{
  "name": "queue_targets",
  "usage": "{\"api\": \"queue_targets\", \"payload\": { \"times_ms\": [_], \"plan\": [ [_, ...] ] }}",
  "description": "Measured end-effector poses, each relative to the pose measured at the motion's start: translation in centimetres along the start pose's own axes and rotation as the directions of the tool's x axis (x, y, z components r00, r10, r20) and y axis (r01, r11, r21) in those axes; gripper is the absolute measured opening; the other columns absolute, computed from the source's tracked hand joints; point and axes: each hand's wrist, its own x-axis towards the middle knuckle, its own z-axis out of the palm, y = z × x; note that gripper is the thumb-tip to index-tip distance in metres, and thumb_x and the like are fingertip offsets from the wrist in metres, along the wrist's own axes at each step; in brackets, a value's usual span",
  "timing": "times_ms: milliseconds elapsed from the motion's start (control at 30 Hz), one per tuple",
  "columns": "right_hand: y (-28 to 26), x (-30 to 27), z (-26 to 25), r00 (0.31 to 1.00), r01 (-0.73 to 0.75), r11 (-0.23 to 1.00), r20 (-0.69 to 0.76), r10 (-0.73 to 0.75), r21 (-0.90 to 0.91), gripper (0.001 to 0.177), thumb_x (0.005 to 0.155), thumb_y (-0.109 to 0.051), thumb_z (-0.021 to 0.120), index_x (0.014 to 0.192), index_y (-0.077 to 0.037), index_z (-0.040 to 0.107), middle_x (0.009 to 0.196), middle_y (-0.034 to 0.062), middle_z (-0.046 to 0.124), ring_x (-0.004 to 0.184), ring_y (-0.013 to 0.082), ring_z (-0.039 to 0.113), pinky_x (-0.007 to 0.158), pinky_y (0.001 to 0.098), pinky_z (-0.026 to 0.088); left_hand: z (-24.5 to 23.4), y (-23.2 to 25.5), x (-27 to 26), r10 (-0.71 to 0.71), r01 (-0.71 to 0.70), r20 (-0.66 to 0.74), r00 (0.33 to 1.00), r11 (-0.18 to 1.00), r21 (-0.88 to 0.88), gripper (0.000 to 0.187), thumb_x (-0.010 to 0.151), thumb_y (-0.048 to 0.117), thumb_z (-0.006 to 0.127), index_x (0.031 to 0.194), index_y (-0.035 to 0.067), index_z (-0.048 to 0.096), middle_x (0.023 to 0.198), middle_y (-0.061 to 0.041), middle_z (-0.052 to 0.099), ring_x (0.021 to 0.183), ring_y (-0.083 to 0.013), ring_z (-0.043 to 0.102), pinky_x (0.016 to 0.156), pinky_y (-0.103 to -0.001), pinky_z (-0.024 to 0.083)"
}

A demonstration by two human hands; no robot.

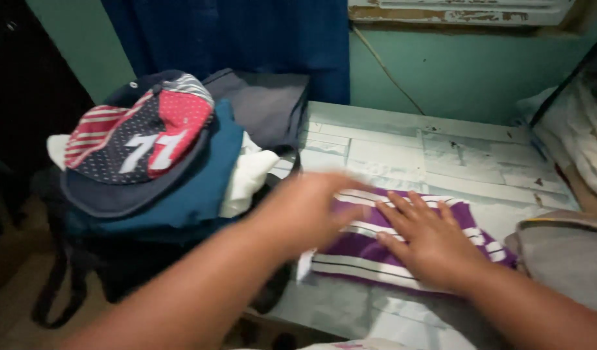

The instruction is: Packing items of clothing, a hat, and socks into bags.

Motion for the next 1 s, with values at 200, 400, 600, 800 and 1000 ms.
{"api": "queue_targets", "payload": {
  "times_ms": [200, 400, 600, 800, 1000],
  "plan": [
    [-9.8, 2.7, -10.6, 0.839, -0.449, 0.891, 0.315, 0.444, -0.062, 0.063, 0.098, -0.058, 0.056, 0.152, -0.024, 0.054, 0.139, 0.0126, 0.070, 0.117, 0.0291, 0.071, 0.103, 0.0451, 0.056, -12.8, -4.9, -2.6, 0.135, -0.099, -0.549, 0.825, 0.991, 0.094, 0.014, 0.101, 0.016, 0.065, 0.108, 0.010, 0.075, 0.102, -0.005, 0.077, 0.089, -0.0145, 0.075, 0.076, -0.028, 0.059],
    [-22.5, 6.1, -15.1, 0.911, 0.346, 0.863, -0.351, -0.215, 0.368, 0.081, 0.080, -0.034, 0.080, 0.155, -0.026, 0.050, 0.152, 0.0085, 0.054, 0.109, 0.0349, 0.065, 0.095, 0.0441, 0.055, -19.2, -14.3, -7.0, 0.056, -0.195, -0.746, 0.663, 0.976, -0.099, 0.011, 0.100, 0.006, 0.060, 0.103, 0.003, 0.070, 0.095, -0.004, 0.075, 0.088, -0.0095, 0.071, 0.082, -0.023, 0.056],
    [-26.0, 12.7, -11.7, 0.560, 0.720, 0.690, -0.529, -0.637, -0.069, 0.078, 0.077, -0.018, 0.079, 0.150, -0.015, 0.052, 0.147, 0.0220, 0.060, 0.135, 0.0378, 0.054, 0.109, 0.0453, 0.041, -23.7, -19.4, -10.8, -0.132, -0.100, -0.794, 0.594, 0.967, -0.235, 0.013, 0.096, 0.006, 0.059, 0.101, 0.004, 0.070, 0.095, -0.002, 0.073, 0.087, -0.0089, 0.068, 0.081, -0.024, 0.055],
    [-27.5, 11.6, -18.1, 0.892, -0.267, 0.423, 0.056, 0.449, 0.866, 0.039, 0.114, -0.033, 0.043, 0.140, -0.014, 0.063, 0.122, 0.0310, 0.061, 0.119, 0.0547, 0.055, 0.101, 0.0651, 0.042, -24.8, -19.0, -13.6, -0.389, 0.185, -0.722, 0.572, 0.919, -0.349, 0.022, 0.094, 0.016, 0.060, 0.110, 0.007, 0.072, 0.098, -0.002, 0.074, 0.088, -0.0123, 0.067, 0.079, -0.028, 0.053],
    [-21.3, 11.2, -19.1, 0.804, 0.271, 0.047, -0.253, 0.538, 0.961, 0.035, 0.107, -0.033, 0.042, 0.134, -0.012, 0.050, 0.126, 0.0057, 0.070, 0.119, 0.0166, 0.073, 0.102, 0.0357, 0.055, -23.6, -19.5, -10.8, -0.279, 0.208, -0.692, 0.666, 0.960, -0.188, 0.036, 0.089, 0.026, 0.069, 0.121, 0.008, 0.071, 0.105, -0.008, 0.074, 0.091, -0.0180, 0.068, 0.081, -0.032, 0.054]
  ]
}}
